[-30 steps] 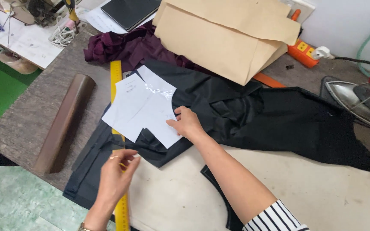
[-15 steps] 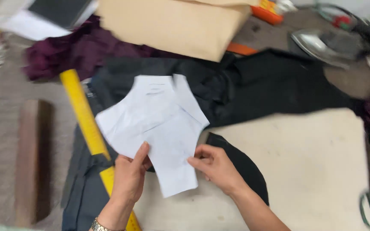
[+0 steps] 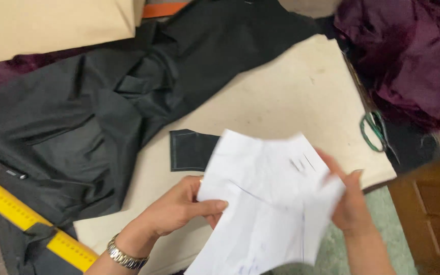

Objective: The person cuts a piece of black fabric using shears, following a chalk outline on the material. They then use a ruler and a blue marking tool to draw lines on a paper pattern placed on the table.

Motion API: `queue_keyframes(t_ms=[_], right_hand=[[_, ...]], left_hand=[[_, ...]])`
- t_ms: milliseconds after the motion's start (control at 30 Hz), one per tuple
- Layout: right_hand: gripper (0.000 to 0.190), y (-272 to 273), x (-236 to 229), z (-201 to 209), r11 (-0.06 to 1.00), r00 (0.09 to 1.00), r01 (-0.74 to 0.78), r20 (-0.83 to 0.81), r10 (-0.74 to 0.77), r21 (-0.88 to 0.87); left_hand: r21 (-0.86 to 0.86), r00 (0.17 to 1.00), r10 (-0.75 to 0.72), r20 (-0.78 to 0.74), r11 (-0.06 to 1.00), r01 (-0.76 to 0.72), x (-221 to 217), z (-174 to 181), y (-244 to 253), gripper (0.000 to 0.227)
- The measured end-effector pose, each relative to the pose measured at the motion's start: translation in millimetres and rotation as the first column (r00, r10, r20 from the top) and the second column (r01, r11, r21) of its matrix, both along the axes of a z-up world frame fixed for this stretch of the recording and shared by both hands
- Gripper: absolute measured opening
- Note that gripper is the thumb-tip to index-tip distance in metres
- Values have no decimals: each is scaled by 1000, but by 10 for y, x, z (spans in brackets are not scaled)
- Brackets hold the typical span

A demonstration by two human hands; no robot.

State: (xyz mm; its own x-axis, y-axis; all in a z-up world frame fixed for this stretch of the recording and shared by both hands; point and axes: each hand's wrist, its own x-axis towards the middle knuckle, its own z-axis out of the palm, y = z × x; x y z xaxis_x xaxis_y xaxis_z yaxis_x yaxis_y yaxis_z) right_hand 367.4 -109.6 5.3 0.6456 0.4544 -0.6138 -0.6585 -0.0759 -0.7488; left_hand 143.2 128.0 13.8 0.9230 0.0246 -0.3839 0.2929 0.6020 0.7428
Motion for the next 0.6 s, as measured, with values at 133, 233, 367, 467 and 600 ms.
queue_keyframes(t_ms=[133,233,367,467,600], right_hand=[[81,-446,208,208,922,890,-336,256,377,-192],[44,-600,238,180,664,729,-527,120,674,-530],[22,-514,43,232,483,684,-646,-167,710,-591],[22,-546,-30,88,559,803,-537,-180,568,-632],[28,-579,-27,-16,510,788,-534,-178,590,-675]], left_hand=[[-19,944,-327,-44,945,327,269,-69,-274,18],[2,885,-456,-93,889,458,392,-239,-508,17],[7,859,-442,-260,888,459,439,-412,-751,15],[164,868,-286,-405,912,376,422,-435,-866,18],[522,887,-135,-441,766,376,303,-557,-997,29]])
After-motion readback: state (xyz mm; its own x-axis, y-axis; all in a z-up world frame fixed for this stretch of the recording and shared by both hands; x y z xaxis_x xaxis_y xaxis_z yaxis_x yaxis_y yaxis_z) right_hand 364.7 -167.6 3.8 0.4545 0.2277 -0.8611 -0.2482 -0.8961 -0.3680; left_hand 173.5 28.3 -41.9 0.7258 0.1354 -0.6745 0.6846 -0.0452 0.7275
